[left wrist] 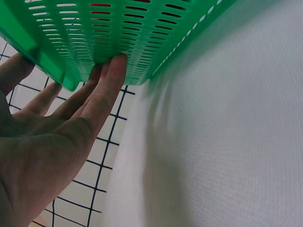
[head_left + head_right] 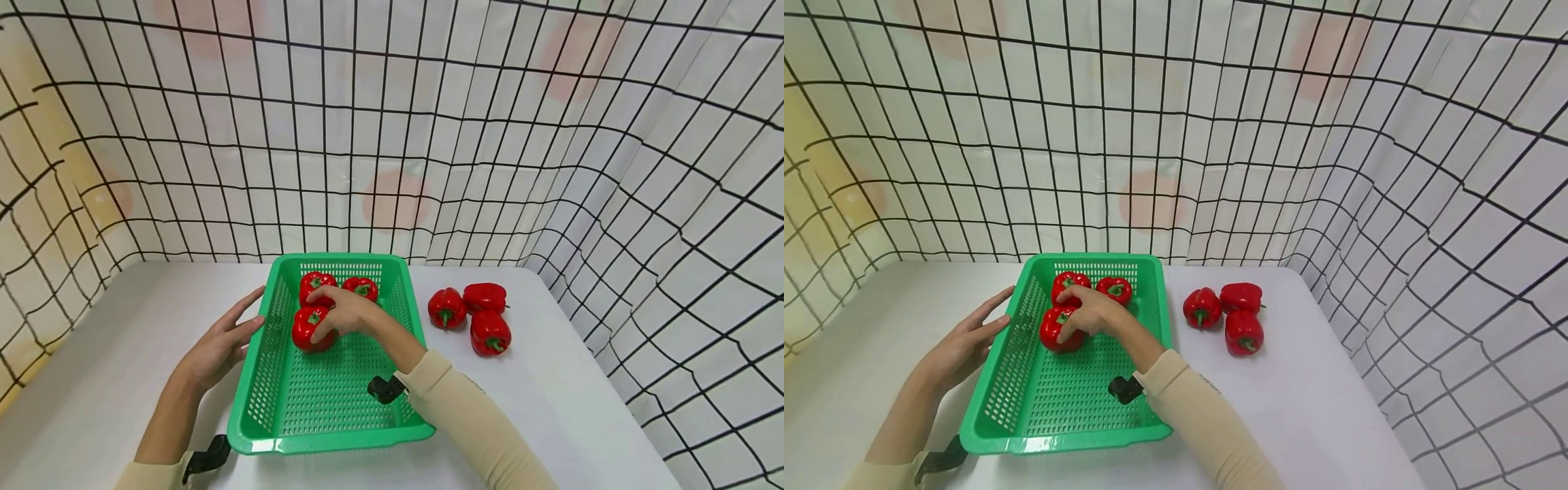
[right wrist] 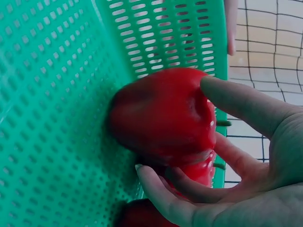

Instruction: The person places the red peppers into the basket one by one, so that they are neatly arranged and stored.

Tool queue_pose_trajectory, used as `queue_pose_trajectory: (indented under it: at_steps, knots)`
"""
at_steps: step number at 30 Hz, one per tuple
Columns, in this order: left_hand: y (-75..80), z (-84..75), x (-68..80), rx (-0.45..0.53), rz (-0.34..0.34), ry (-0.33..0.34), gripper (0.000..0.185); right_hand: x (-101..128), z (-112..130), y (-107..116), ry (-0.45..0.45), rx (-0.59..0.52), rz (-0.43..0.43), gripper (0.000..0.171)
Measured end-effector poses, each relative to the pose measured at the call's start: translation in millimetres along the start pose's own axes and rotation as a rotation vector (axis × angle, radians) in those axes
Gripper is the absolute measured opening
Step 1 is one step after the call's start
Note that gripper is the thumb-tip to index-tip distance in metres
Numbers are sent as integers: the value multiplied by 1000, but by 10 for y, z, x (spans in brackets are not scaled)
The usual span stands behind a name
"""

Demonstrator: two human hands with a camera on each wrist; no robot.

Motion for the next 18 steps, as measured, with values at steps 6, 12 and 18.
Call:
queue_pose_trajectory:
  at_steps: [6,12,18]
  knots:
    - [15,7,5,11,4,-8,70,81,-15,93,10,69,-16,70]
    - [18,12,9,8,-3,0,70,230,39,226,39,147,-30,77]
    - [9,8,1,20,9,-9,69,413,76,349,68,218,-46,83]
Point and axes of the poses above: each hand's wrist, its own x-axis away from the middle knuckle, its own y-axis out of the back of the hand, z = x × y, the point moved 9 cm from there along -x, towards the middle knuckle, and after that the axes turned 5 degrees about -y, right-handed, at the moved point
